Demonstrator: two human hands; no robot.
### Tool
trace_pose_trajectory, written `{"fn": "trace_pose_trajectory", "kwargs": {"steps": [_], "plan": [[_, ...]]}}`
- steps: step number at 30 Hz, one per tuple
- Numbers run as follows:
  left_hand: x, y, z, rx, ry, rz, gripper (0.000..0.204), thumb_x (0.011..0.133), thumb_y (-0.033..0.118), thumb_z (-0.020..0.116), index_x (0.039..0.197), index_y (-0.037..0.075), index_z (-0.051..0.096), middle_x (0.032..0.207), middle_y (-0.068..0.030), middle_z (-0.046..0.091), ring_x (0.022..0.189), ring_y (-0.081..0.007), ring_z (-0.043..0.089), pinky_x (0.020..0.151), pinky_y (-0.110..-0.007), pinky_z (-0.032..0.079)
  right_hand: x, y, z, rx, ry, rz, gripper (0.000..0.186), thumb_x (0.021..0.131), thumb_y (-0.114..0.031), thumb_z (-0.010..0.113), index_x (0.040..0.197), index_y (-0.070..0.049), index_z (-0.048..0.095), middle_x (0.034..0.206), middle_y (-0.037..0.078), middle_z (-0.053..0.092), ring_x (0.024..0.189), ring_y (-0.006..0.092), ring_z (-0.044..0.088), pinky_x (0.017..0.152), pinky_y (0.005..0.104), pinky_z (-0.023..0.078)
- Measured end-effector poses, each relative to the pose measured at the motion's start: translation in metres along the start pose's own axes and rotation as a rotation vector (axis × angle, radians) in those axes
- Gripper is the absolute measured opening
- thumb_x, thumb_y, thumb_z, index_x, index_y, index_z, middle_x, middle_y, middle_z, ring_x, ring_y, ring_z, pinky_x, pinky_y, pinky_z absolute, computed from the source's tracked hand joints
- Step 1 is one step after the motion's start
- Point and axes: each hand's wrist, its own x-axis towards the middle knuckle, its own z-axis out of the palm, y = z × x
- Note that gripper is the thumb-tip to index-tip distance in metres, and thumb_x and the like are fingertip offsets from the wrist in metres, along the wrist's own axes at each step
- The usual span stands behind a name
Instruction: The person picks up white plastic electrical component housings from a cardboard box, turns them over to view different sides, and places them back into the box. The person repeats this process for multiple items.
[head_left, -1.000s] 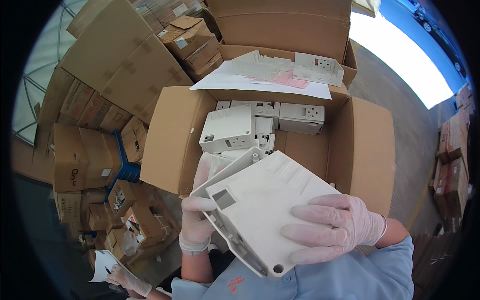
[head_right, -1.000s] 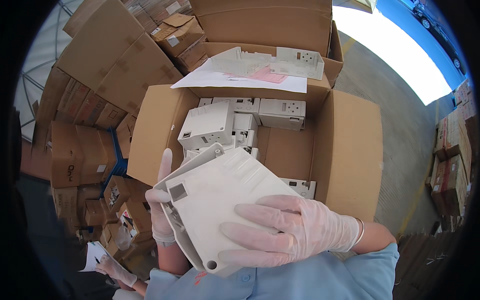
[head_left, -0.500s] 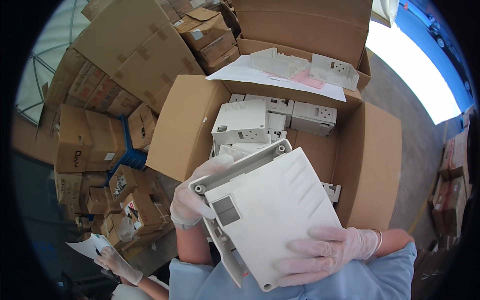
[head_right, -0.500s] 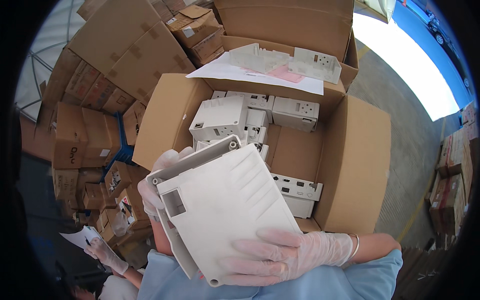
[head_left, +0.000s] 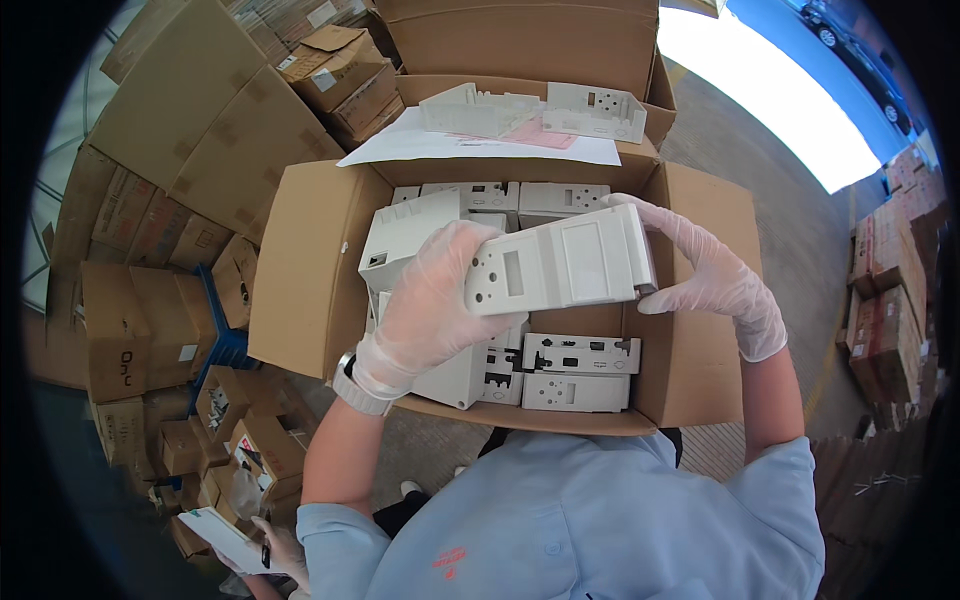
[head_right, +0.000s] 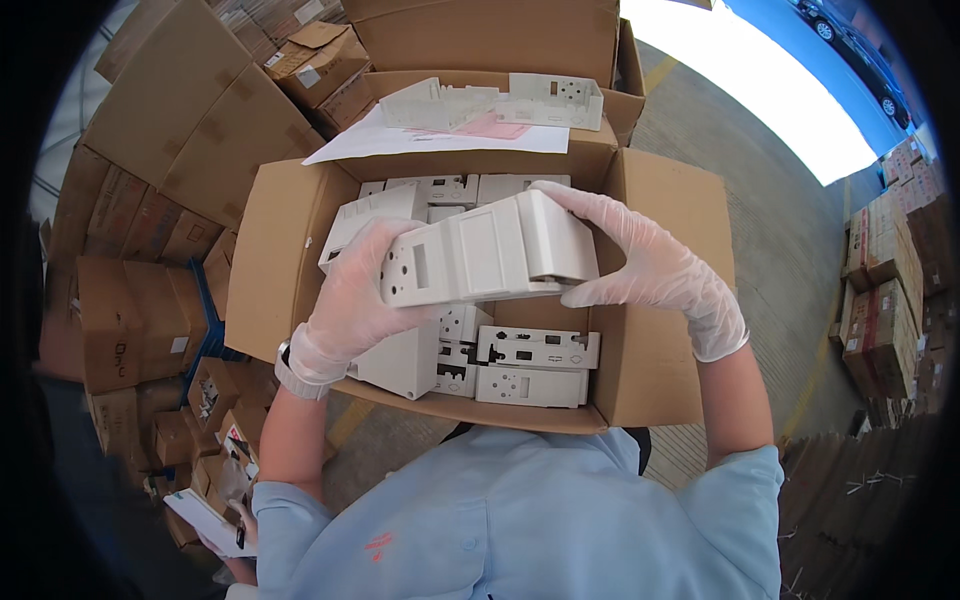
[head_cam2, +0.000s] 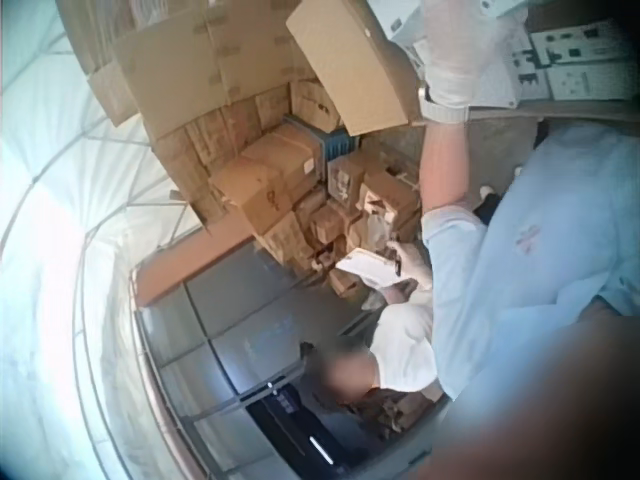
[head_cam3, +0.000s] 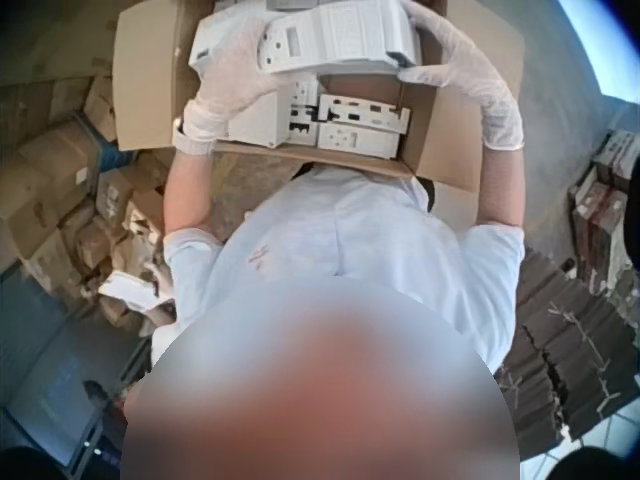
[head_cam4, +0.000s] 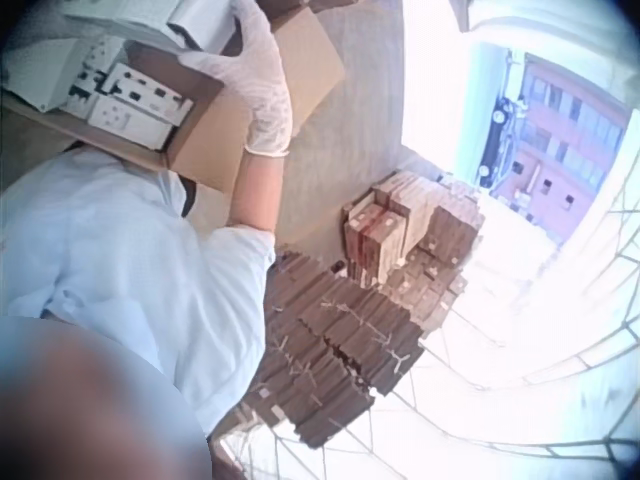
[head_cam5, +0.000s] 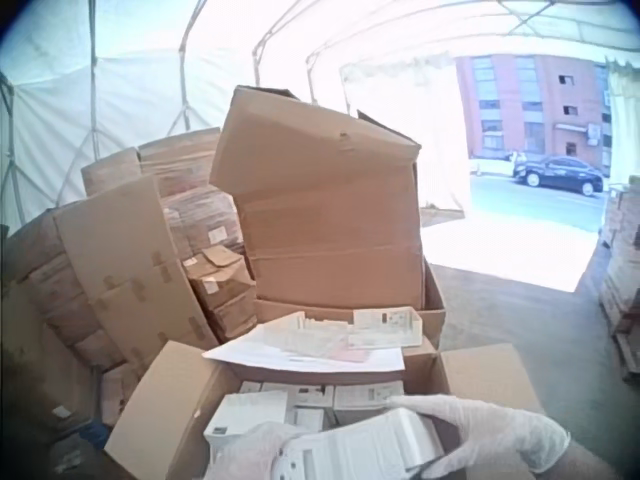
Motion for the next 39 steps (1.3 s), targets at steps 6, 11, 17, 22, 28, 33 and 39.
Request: {"fn": "trace_pose_trajectory", "kwargs": {"steps": [6, 11, 17, 22, 28, 33, 39], "plan": [[0.062, -0.011, 0.108, 0.530, -0.284, 0.049, 0.035, 0.064, 0.008, 0.071, 0.095, 0.007, 0.054, 0.095, -0.0101, 0.053, 0.094, -0.0288, 0.054, 0.076, -0.037, 0.052, -0.017, 0.018, -0.038, 0.029, 0.218, 0.162, 0.084, 0.065, -0.018, 0.079, 0.141, -0.012, 0.042, 0.140, 0.004, 0.048, 0.134, 0.0210, 0.038, 0.113, 0.0378, 0.028], [0.066, -0.029, 0.153, 0.417, -0.464, -0.030, 0.042, 0.066, 0.015, 0.074, 0.101, 0.003, 0.053, 0.102, -0.0135, 0.054, 0.101, -0.0313, 0.054, 0.086, -0.038, 0.051, -0.027, 0.021, -0.020, -0.153, 0.092, 0.166, 0.067, 0.076, -0.011, 0.071, 0.138, -0.014, 0.046, 0.140, 0.005, 0.047, 0.132, 0.0226, 0.040, 0.112, 0.0362, 0.032], [0.053, -0.049, 0.162, 0.204, -0.776, -0.132, 0.080, 0.071, 0.038, 0.074, 0.133, 0.000, 0.039, 0.125, -0.0227, 0.050, 0.119, -0.0381, 0.046, 0.106, -0.044, 0.035, 0.007, 0.035, -0.008, -0.235, -0.007, 0.194, 0.064, 0.078, -0.012, 0.069, 0.138, -0.013, 0.045, 0.138, 0.010, 0.048, 0.130, 0.0254, 0.043, 0.109, 0.0369, 0.035], [0.050, -0.033, 0.170, 0.520, -0.623, 0.067, 0.098, 0.080, 0.073, 0.045, 0.148, 0.006, 0.021, 0.139, -0.0218, 0.041, 0.132, -0.0354, 0.037, 0.109, -0.061, 0.020, 0.102, 0.084, 0.019, -0.866, -0.070, 0.184, 0.064, 0.077, -0.021, 0.072, 0.132, -0.001, 0.046, 0.124, 0.018, 0.054, 0.118, 0.0317, 0.051, 0.100, 0.0392, 0.043], [0.034, -0.017, 0.181, 0.468, -0.518, 0.023, 0.085, 0.084, 0.061, 0.053, 0.146, 0.007, 0.029, 0.137, -0.0170, 0.044, 0.133, -0.0305, 0.038, 0.111, -0.055, 0.021, 0.158, 0.124, 0.073, -1.509, -0.132, 0.257, 0.038, 0.080, -0.018, 0.065, 0.116, -0.008, 0.059, 0.110, 0.007, 0.058, 0.101, 0.0231, 0.058, 0.076, 0.0350, 0.046], [0.029, -0.015, 0.165, 0.297, -0.354, -0.042, 0.077, 0.085, 0.049, 0.059, 0.142, 0.003, 0.032, 0.137, -0.0197, 0.043, 0.130, -0.0341, 0.038, 0.110, -0.053, 0.025, 0.148, 0.143, 0.083, -1.574, -0.060, 0.163, 0.036, 0.080, -0.016, 0.065, 0.114, -0.009, 0.059, 0.114, 0.009, 0.057, 0.099, 0.0241, 0.060, 0.073, 0.0402, 0.049], [0.014, -0.005, 0.129, -0.059, -0.203, -0.202, 0.074, 0.087, 0.033, 0.062, 0.144, 0.002, 0.027, 0.139, -0.0210, 0.039, 0.132, -0.0354, 0.035, 0.111, -0.044, 0.028, 0.121, 0.104, 0.071, -1.240, -0.121, 0.210, 0.039, 0.067, -0.012, 0.075, 0.102, -0.006, 0.058, 0.094, 0.012, 0.066, 0.084, 0.0270, 0.067, 0.072, 0.0386, 0.053]]}}
